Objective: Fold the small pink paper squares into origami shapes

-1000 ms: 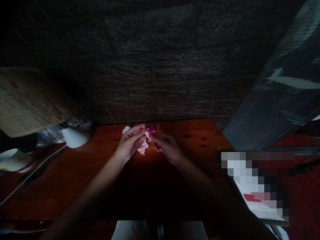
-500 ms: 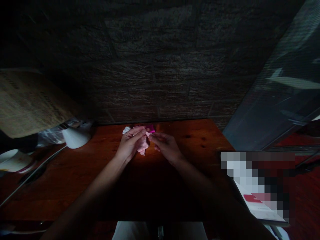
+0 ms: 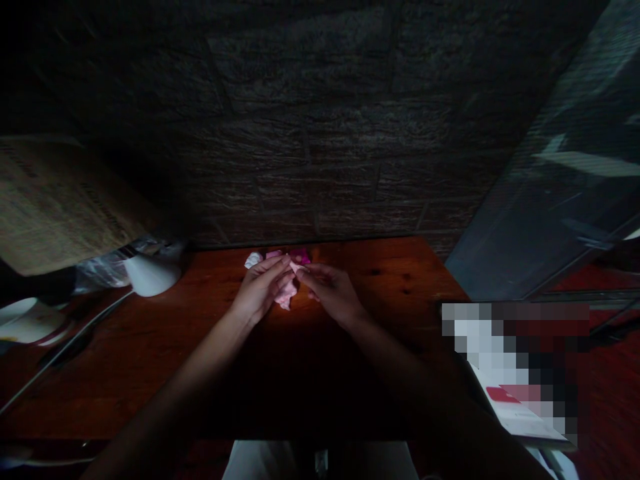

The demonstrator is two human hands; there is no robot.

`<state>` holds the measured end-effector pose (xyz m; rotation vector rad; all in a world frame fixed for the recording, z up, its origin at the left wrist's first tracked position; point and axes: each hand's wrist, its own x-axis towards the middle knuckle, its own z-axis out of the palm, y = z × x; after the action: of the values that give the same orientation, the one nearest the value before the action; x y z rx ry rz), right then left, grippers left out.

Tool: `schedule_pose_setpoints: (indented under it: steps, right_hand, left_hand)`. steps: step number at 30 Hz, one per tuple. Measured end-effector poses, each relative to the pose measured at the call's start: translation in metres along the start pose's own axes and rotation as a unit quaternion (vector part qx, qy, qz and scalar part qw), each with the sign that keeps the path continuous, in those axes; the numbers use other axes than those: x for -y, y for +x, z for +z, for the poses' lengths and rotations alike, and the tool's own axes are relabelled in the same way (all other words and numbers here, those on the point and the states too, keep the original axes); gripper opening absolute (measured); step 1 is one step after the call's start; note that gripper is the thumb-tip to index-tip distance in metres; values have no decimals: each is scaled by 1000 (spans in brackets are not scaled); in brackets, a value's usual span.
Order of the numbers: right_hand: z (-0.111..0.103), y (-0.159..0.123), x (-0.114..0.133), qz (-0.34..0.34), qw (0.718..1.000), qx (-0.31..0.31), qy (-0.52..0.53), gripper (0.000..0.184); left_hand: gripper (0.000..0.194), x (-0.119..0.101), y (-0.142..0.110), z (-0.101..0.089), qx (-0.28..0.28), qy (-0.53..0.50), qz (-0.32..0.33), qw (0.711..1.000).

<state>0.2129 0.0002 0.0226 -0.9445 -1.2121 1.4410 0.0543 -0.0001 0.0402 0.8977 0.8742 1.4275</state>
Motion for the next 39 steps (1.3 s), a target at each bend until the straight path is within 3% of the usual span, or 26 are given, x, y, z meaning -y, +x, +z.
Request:
schedule_pose_setpoints:
  steps: [11, 31, 39]
  right_hand:
    - [1, -1, 2, -41, 999, -2, -34, 31]
    - [2, -1, 2, -25, 999, 13, -14, 35]
    - [1, 0, -3, -18, 1000, 14, -15, 35]
  left_hand:
    - [14, 2, -1, -1, -11, 36, 4, 999]
    - [27, 2, -1, -1, 31, -10, -19, 999]
    - [20, 1, -1, -1, 24, -17, -21, 999]
